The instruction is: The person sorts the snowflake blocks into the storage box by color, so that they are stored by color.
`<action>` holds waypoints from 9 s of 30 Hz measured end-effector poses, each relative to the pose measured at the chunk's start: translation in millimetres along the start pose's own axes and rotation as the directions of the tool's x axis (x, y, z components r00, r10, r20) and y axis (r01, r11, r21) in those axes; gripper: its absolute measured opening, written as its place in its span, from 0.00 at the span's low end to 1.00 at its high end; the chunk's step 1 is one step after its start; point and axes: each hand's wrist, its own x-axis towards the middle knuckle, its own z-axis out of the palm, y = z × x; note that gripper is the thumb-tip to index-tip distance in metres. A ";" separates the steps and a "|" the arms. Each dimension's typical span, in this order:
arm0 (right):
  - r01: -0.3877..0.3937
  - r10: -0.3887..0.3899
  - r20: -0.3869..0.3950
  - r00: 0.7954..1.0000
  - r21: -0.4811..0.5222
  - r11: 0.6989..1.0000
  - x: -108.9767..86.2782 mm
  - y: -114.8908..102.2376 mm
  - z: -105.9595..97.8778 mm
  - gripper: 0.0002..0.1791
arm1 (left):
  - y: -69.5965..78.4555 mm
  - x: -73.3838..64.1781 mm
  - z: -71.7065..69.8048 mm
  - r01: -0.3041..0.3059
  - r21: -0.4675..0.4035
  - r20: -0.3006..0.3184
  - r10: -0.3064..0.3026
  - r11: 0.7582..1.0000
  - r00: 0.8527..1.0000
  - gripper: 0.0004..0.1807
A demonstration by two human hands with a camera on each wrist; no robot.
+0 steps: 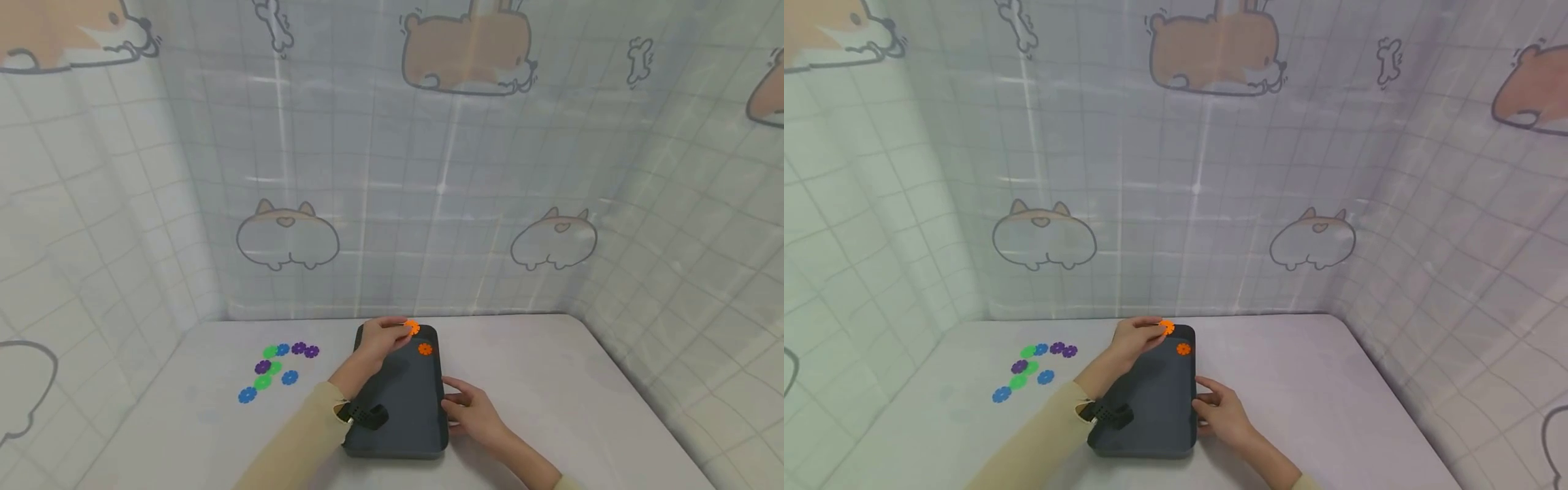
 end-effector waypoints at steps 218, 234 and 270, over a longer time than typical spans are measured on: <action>-0.064 0.066 -0.049 0.997 0.031 0.997 0.6 5.1 -2.9 0.33 | -38.6 -125.1 -197.8 -0.035 0.804 0.132 -0.121 0.593 0.984 0.18; -0.044 0.045 -0.019 0.999 0.054 0.998 1.5 8.7 -3.1 0.33 | -38.9 -119.3 -195.6 0.085 0.852 -0.049 -0.081 0.517 0.995 0.17; -0.054 0.056 -0.027 0.998 0.059 0.997 2.3 11.0 -4.5 0.33 | -26.1 -108.1 -150.8 0.066 0.452 -0.105 -0.021 0.890 0.994 0.19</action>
